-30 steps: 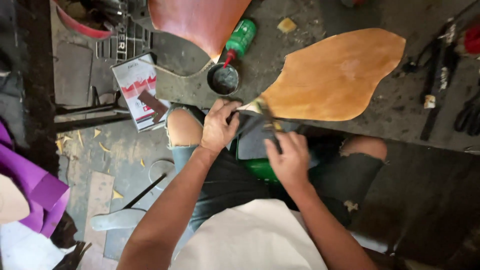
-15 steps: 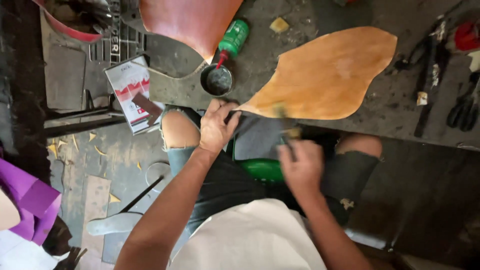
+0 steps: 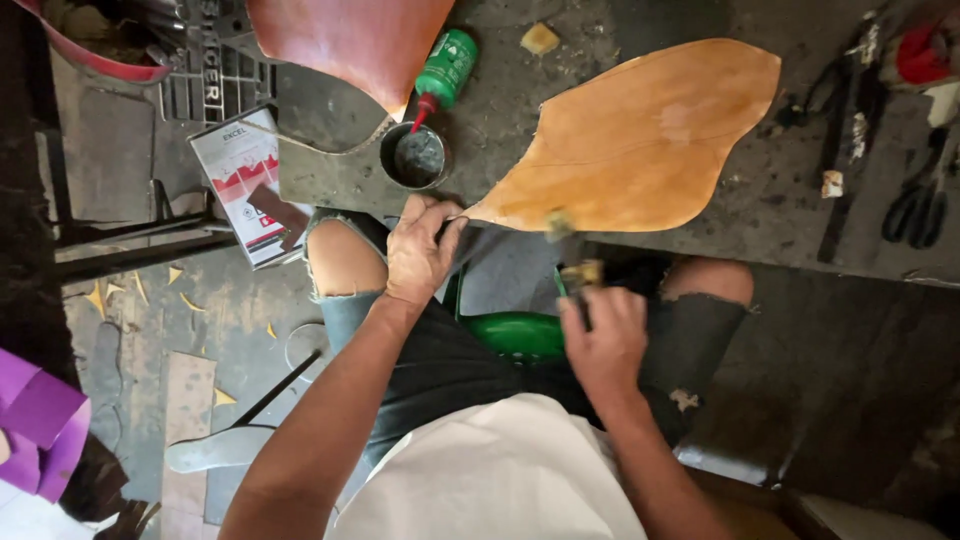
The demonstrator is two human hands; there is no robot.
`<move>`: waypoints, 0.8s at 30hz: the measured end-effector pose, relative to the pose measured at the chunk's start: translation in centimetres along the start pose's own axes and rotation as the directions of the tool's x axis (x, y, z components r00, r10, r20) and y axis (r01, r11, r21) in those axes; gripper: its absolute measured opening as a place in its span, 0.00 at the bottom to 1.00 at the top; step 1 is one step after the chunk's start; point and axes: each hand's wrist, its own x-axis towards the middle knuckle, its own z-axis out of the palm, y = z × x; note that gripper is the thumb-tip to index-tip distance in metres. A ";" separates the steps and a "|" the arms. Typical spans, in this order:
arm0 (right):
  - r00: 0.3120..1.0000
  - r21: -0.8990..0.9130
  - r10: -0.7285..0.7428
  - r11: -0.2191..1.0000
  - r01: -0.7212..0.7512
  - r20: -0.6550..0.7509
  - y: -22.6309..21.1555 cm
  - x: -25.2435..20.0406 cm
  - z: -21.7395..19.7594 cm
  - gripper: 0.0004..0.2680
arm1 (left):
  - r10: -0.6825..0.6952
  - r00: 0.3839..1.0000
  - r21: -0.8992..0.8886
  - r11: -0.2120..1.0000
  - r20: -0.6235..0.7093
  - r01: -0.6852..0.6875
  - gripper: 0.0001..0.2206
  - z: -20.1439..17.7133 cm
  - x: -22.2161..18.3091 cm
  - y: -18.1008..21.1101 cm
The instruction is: Applying adhesive to a leather component using a brush on a repair bench.
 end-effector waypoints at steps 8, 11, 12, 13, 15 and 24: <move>0.987 -0.226 0.056 0.970 -0.090 -0.153 5.7 -0.4 -2.6 0.09 | -0.007 1.000 -0.046 0.999 0.015 0.008 0.07 -0.2 0.2 0.1; 0.993 -0.150 0.062 0.986 -0.077 -0.105 1.1 0.0 -1.2 0.09 | -0.015 1.000 -0.052 0.999 0.015 0.016 0.06 -0.3 0.1 0.3; 0.997 -0.063 0.049 0.997 -0.052 -0.056 -0.9 0.3 -0.4 0.09 | -0.016 1.000 -0.049 0.999 0.007 0.016 0.06 -0.3 0.2 0.3; 0.997 -0.060 0.055 0.997 -0.058 -0.054 -0.9 0.2 -0.3 0.09 | -0.015 1.000 -0.045 0.999 0.013 0.016 0.06 -0.5 0.2 0.3; 0.999 -0.002 0.038 0.999 -0.038 -0.014 -0.8 0.3 -0.3 0.10 | -0.002 1.000 -0.023 1.000 0.020 0.002 0.06 -0.4 0.4 0.3; 0.989 -0.087 0.051 0.994 -0.063 -0.136 0.7 1.2 -1.9 0.08 | 0.002 1.000 -0.022 1.000 0.012 -0.002 0.07 -0.3 0.2 0.2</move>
